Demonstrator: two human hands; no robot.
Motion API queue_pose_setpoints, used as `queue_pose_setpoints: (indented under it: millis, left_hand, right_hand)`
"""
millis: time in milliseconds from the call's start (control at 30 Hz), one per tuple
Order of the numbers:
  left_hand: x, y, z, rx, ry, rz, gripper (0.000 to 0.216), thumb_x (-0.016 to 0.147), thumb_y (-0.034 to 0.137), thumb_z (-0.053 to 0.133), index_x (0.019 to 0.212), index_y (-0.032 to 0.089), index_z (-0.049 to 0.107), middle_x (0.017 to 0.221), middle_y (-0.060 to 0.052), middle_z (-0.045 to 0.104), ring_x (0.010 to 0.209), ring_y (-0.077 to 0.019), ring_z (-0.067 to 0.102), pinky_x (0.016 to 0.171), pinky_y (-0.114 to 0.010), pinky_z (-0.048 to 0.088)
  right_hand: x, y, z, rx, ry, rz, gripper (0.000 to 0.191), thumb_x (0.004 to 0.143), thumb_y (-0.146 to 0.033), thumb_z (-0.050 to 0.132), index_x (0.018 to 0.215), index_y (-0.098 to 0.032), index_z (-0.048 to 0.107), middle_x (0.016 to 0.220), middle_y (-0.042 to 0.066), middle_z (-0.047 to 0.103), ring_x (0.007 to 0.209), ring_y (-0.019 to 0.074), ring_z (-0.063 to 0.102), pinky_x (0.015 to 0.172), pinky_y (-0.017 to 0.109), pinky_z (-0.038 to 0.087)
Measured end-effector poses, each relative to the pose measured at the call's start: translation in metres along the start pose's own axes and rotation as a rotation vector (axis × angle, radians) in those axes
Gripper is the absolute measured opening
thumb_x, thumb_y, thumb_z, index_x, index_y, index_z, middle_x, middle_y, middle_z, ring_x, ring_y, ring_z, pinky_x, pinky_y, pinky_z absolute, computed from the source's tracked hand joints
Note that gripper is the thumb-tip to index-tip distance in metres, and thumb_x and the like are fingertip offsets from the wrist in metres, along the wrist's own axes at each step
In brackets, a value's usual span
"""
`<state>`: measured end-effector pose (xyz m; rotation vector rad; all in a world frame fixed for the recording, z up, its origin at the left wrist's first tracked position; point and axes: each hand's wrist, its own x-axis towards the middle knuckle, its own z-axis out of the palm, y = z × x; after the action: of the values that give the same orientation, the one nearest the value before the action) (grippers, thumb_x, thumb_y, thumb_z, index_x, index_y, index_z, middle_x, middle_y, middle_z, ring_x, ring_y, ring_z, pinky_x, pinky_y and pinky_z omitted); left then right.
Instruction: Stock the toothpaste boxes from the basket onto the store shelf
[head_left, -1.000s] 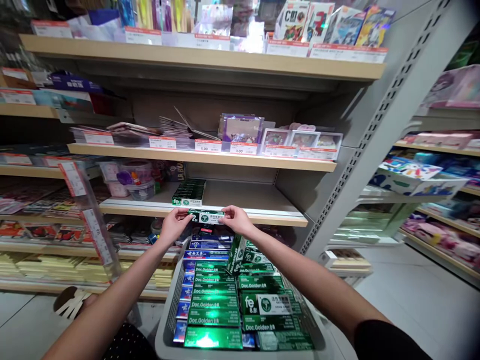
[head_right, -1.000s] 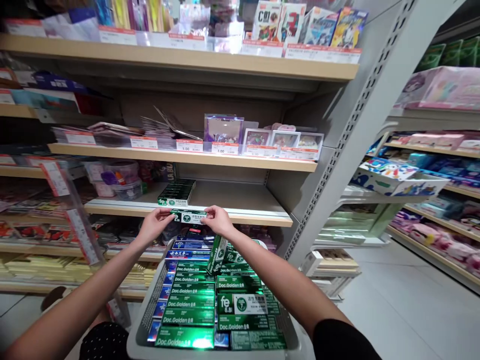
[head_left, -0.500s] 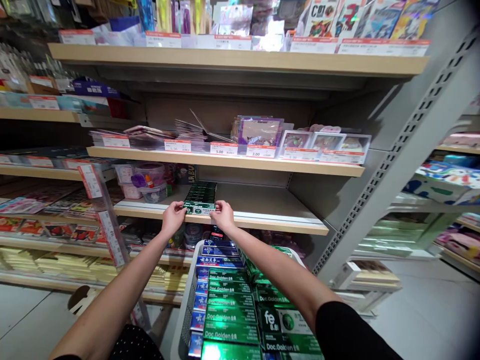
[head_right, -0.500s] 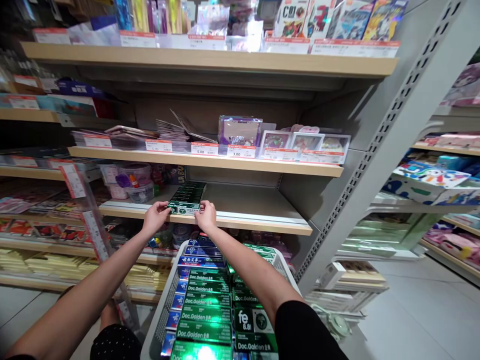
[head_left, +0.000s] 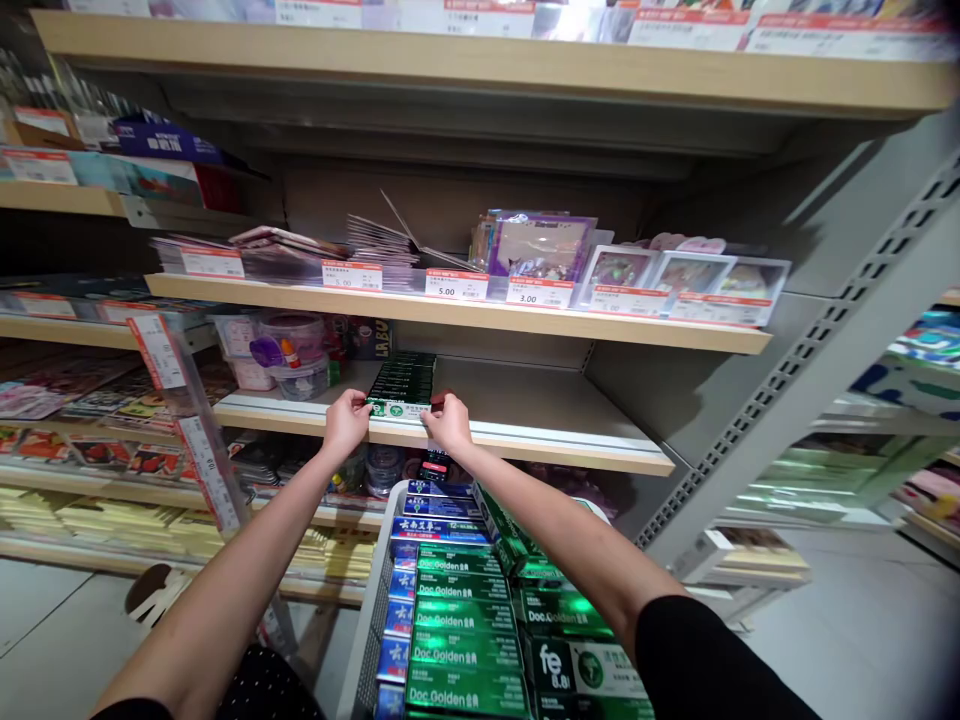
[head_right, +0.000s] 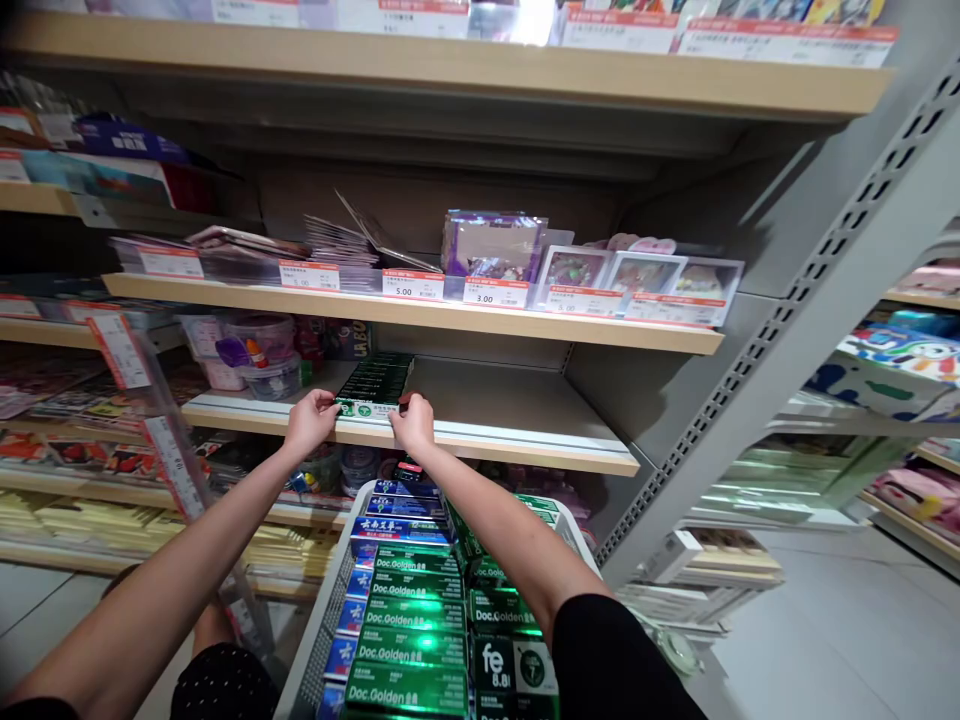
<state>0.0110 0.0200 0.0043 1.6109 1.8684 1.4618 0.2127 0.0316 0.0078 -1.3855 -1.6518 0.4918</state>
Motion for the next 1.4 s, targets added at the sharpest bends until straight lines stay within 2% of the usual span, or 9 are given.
queue_pose_setpoints:
  millis: [533,767,867,967,1067,1133,1233,1333,1400]
  left_hand:
    - [0.016,-0.004,0.010,-0.043,0.013,0.009,0.013,0.071,0.019,0.065,0.083,0.020,0.060,0.084,-0.008,0.073,0.084,-0.0237,0.069,0.080,-0.033,0.052]
    - [0.007,-0.002,0.011,-0.031,0.032,0.044,0.032,0.073,0.025,0.067,0.102,0.016,0.060,0.103,-0.013,0.071,0.093,-0.0246,0.069,0.086,-0.035,0.052]
    - [0.002,-0.004,0.007,-0.105,0.042,0.066,0.028,0.074,0.027,0.065,0.099,0.016,0.061,0.103,-0.011,0.071,0.094,-0.0234,0.069,0.088,-0.035,0.052]
    - [-0.010,-0.006,0.003,-0.247,0.130,0.043,0.025,0.075,0.028,0.064,0.096,0.015,0.062,0.103,-0.011,0.070,0.096,-0.0212,0.067,0.091,-0.034,0.052]
    - [-0.038,-0.002,0.004,-0.349,0.252,0.001,0.026,0.077,0.030,0.062,0.098,0.015,0.061,0.107,-0.010,0.068,0.098,-0.0191,0.066,0.092,-0.033,0.052]
    - [-0.066,0.005,0.009,-0.409,0.268,-0.005,0.027,0.079,0.033,0.061,0.099,0.016,0.061,0.107,-0.010,0.068,0.098,-0.0187,0.065,0.093,-0.033,0.052]
    - [-0.114,0.018,0.024,-0.531,0.116,-0.039,0.030,0.079,0.037,0.061,0.100,0.016,0.061,0.104,-0.009,0.068,0.094,-0.0188,0.066,0.090,-0.034,0.053]
    - [-0.156,0.033,0.046,-0.616,-0.218,-0.138,0.036,0.077,0.041,0.065,0.103,0.016,0.061,0.103,-0.010,0.069,0.092,-0.0209,0.067,0.085,-0.037,0.055]
    - [-0.174,0.041,0.060,-0.602,-0.378,-0.123,0.036,0.078,0.039,0.064,0.105,0.016,0.062,0.108,-0.011,0.069,0.098,-0.0223,0.066,0.089,-0.039,0.053]
  right_hand:
    - [0.016,0.019,0.015,0.064,0.050,-0.052,0.018,0.073,-0.019,0.065,0.090,-0.019,0.059,0.085,0.004,0.067,0.080,0.0184,0.066,0.076,0.028,0.052]
    - [0.011,0.016,0.006,0.150,0.015,-0.036,0.020,0.074,-0.018,0.065,0.093,-0.018,0.058,0.091,0.005,0.069,0.085,0.0177,0.067,0.082,0.030,0.052]
    - [0.004,0.020,-0.008,0.220,0.001,0.024,0.019,0.074,-0.018,0.066,0.092,-0.017,0.059,0.097,0.007,0.069,0.088,0.0166,0.067,0.084,0.029,0.053]
    - [-0.014,0.032,-0.037,0.280,0.009,-0.003,0.015,0.077,-0.020,0.062,0.092,-0.018,0.060,0.096,0.004,0.069,0.087,0.0151,0.067,0.083,0.029,0.053]
    - [-0.045,0.044,-0.077,0.296,0.048,-0.071,0.012,0.080,-0.026,0.059,0.088,-0.018,0.062,0.089,0.003,0.069,0.082,0.0160,0.066,0.079,0.030,0.054]
    - [-0.071,0.049,-0.103,0.296,0.073,-0.081,0.013,0.080,-0.030,0.059,0.086,-0.018,0.062,0.085,0.004,0.068,0.078,0.0169,0.065,0.075,0.030,0.053]
    - [-0.111,0.051,-0.132,0.281,0.064,-0.061,0.017,0.081,-0.034,0.060,0.086,-0.018,0.062,0.082,0.005,0.068,0.073,0.0175,0.063,0.069,0.029,0.052]
    - [-0.146,0.049,-0.146,0.221,0.046,-0.041,0.019,0.083,-0.038,0.058,0.085,-0.019,0.063,0.082,0.005,0.068,0.071,0.0173,0.061,0.065,0.028,0.050]
    - [-0.164,0.049,-0.150,0.161,0.029,-0.037,0.020,0.084,-0.039,0.058,0.085,-0.020,0.063,0.081,0.004,0.068,0.070,0.0171,0.061,0.063,0.028,0.048]
